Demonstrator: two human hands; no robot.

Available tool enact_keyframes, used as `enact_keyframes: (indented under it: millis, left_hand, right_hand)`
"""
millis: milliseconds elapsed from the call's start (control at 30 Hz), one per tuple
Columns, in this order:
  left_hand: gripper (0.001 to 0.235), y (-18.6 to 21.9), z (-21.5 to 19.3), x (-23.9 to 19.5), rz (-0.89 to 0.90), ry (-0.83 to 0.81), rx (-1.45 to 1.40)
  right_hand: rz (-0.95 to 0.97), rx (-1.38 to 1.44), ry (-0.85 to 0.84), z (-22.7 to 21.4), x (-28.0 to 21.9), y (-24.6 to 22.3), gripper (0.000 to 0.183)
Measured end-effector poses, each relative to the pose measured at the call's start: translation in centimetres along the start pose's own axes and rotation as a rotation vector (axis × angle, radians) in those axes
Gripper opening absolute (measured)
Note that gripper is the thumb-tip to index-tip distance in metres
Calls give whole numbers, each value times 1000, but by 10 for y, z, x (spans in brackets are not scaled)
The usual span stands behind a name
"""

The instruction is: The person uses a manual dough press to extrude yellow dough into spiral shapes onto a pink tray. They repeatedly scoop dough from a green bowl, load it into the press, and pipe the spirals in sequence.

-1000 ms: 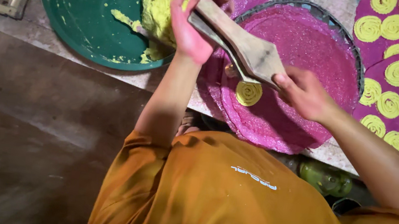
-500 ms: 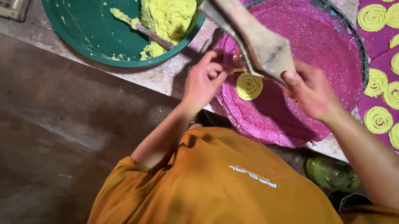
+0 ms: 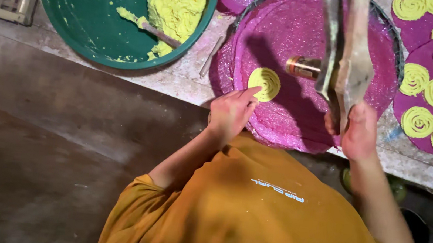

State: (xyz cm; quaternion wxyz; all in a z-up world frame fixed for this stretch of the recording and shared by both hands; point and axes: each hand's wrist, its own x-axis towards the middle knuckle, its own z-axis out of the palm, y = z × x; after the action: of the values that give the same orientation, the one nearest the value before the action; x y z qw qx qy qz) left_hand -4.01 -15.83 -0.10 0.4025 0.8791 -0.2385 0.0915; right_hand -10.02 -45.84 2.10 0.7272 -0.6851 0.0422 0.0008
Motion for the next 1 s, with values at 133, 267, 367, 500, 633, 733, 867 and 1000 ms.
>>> enact_keyframes:
  millis: [133,267,367,500,633,733,867,1000]
  left_hand:
    - [35,5,8,3,-28,-18,35]
    - [25,13,0,13,-47,5,-104]
    - [31,12,-20,26,-275,-117,-154]
    - [56,13,-36,30,-139,-134,-3]
    - [72,22,-21,21,0,-133,165]
    - [75,23,-4,16,-18,-120,200]
    - [76,28,5,17,-29,-68,214]
    - [88,50,-15,33,53,-36,150]
  right_hand:
    - [-21,84,66,-7,-24,8,77]
    - [-52,89,119,-20,-44,10,78]
    - [-64,91,157,-33,-55,9,79]
    - [-90,152,154,-44,-57,13,77]
    - [-88,197,120,-54,-56,27,76]
    - [-72,242,89,-61,-55,42,76]
    - [-49,206,74,-68,-56,46,78]
    - [-83,121,38,-53,-48,15,72]
